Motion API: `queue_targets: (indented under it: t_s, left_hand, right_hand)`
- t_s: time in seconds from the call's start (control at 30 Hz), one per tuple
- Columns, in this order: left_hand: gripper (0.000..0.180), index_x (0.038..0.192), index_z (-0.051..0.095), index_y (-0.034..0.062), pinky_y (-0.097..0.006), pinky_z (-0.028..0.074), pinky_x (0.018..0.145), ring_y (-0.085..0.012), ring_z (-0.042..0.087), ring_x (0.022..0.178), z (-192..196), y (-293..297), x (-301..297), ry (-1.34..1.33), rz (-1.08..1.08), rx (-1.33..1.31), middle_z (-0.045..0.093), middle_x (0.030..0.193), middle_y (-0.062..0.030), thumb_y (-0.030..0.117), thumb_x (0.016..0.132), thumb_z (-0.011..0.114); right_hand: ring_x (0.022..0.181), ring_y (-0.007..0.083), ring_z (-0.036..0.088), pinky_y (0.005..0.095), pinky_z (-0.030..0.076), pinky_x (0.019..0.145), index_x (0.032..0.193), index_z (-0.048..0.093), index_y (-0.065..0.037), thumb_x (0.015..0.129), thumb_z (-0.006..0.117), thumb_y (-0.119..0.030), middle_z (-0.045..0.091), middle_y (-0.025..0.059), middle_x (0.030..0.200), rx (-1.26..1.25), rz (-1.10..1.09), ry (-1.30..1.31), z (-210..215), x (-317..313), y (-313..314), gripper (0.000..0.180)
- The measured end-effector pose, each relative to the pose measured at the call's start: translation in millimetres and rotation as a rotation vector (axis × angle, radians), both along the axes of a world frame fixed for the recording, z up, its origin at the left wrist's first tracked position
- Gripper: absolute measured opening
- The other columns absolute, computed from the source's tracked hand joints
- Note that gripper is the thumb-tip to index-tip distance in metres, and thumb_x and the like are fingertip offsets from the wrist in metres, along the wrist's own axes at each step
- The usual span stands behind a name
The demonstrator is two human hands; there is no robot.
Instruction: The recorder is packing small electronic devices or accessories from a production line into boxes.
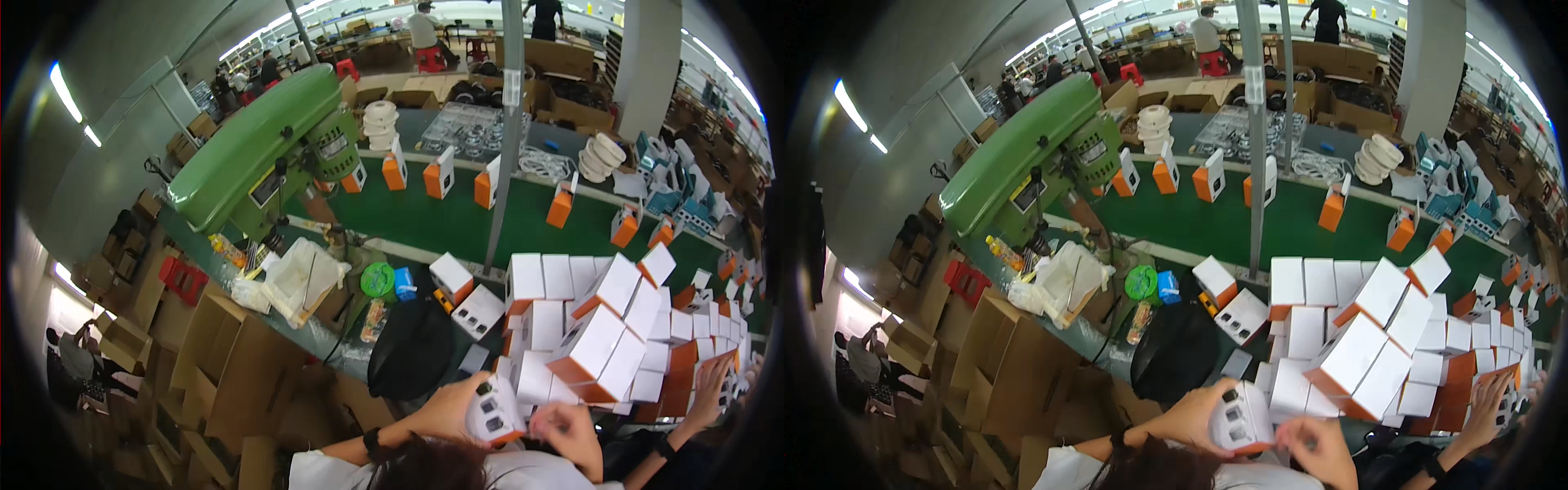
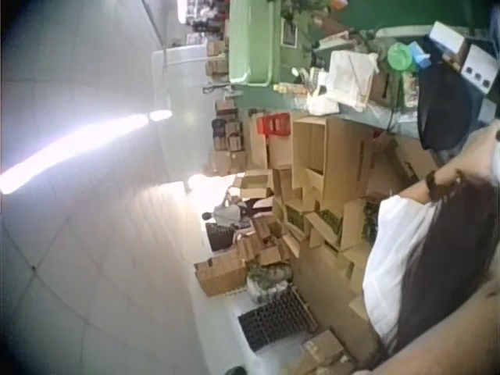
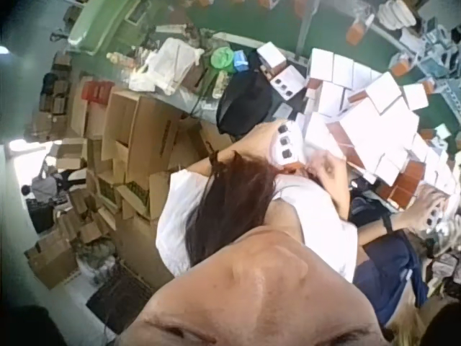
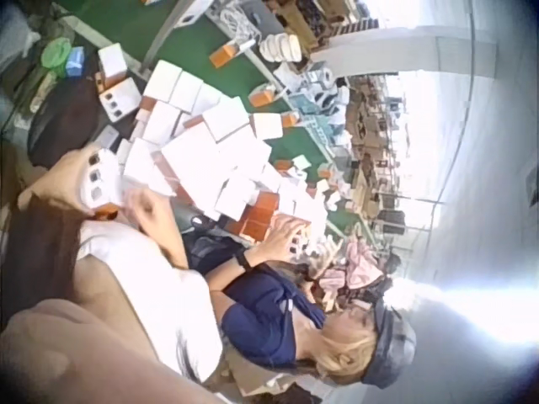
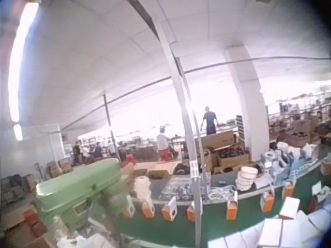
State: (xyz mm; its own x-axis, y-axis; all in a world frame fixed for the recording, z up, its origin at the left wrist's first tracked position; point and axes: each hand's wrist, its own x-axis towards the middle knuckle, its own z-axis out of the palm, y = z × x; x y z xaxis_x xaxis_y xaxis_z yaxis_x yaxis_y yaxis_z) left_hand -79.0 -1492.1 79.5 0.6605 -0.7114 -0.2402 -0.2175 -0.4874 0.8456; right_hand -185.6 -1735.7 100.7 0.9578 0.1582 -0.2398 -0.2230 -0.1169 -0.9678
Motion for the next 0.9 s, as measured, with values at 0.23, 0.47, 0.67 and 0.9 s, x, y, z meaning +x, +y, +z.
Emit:
queue_targets:
  t_s: [0.23, 0.47, 0.67, 0.9]
  left_hand:
    - [0.098, 0.125, 0.045, 0.0019, -0.039, 0.051, 0.078, -0.0351, 0.061, 0.094, 45, 28, 51, -0.722, 0.132, -0.219, 0.058, 0.109, -0.0184, 0.036, 0.041, 0.083]
    - [0.098, 0.126, 0.047, 0.0005, -0.038, 0.05, 0.081, -0.0329, 0.06, 0.1, 47, 26, 57, -0.905, 0.053, -0.156, 0.057, 0.116, -0.0167, 0.04, 0.043, 0.08]
    - [0.103, 0.127, 0.045, -0.0005, -0.04, 0.048, 0.085, -0.0339, 0.059, 0.104, 58, 39, 61, -0.925, -0.114, -0.068, 0.056, 0.12, -0.0159, 0.039, 0.039, 0.082]
    - [0.102, 0.132, 0.038, 0.0036, -0.039, 0.045, 0.093, -0.0289, 0.046, 0.121, 78, 36, 103, -0.524, -0.097, -0.239, 0.042, 0.129, -0.0144, 0.027, 0.043, 0.083]
  right_hand:
    - [0.101, 0.0162, 0.054, 0.0285, 0.047, 0.082, 0.141, 0.034, -0.002, 0.091, 0.056, -0.011, 0.052, 0.0165, 0.122, 0.116, 0.01, -0.194, 16, 98, 75, 0.055]
    - [0.097, 0.0192, 0.056, 0.0324, 0.05, 0.08, 0.144, 0.029, -0.007, 0.083, 0.064, -0.006, 0.05, 0.0153, 0.121, 0.216, 0.068, -0.186, 17, 114, 73, 0.071]
    - [0.089, 0.0145, 0.061, 0.0286, 0.051, 0.077, 0.137, 0.043, -0.002, 0.082, 0.059, -0.013, 0.06, 0.0137, 0.106, -0.179, 0.102, -0.228, 23, 102, 54, 0.058]
    - [0.109, 0.0135, 0.056, 0.026, 0.042, 0.095, 0.139, 0.038, 0.004, 0.084, 0.045, -0.004, 0.058, 0.0112, 0.122, 0.65, -0.32, -0.241, 12, 103, 57, 0.056]
